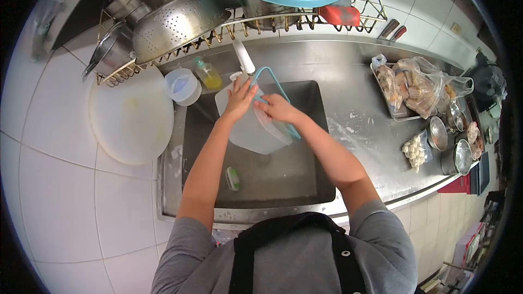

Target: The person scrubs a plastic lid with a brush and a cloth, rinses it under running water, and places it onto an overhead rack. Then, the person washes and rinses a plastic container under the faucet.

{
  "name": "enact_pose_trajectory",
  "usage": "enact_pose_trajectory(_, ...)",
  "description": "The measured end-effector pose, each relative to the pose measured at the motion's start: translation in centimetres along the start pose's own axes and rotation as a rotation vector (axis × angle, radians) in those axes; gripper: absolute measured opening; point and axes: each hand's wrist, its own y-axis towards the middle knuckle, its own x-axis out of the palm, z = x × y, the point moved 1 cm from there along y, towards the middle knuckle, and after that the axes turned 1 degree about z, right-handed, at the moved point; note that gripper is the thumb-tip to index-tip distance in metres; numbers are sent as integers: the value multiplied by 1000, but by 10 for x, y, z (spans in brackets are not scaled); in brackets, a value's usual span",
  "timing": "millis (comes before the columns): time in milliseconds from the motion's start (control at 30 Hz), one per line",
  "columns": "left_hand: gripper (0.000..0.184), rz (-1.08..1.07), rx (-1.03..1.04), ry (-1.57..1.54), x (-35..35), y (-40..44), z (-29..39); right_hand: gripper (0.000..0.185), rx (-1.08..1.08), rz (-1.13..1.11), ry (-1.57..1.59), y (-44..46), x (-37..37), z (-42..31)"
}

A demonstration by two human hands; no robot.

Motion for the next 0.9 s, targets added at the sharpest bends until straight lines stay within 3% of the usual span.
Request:
enact_pose_trajectory(100,81,-69,30,-80,1,-5,0,42,111,27,325,26,-7,17)
enact_pose_trajectory(167,92,-67,81,12,4,-18,1,43,85,21,280,42,-8,30)
enact_pose_trajectory(267,89,134,20,211,21,-30,-19,46,65,44,172,48,-9,26)
enact_pose_trajectory(367,62,424,34,145,21,-56,-13,47,83,9,150,45,-15,14)
enact_pose_trajectory(467,41,570,-112,286,14,-79,18,49,97,20,182,47,-15,19)
enact_pose_trajectory(700,36,653,-15,285,29,-73,10,43,140,194,-158,46,-29,12)
enact_pose_trajectory(800,34,708,-16,296,33,-68,13,42,75,348,-558,57,-26,23)
enact_pose_trajectory(900,29,768,49,268,33,-63,12,49,-68,421,-625,52,-26,24)
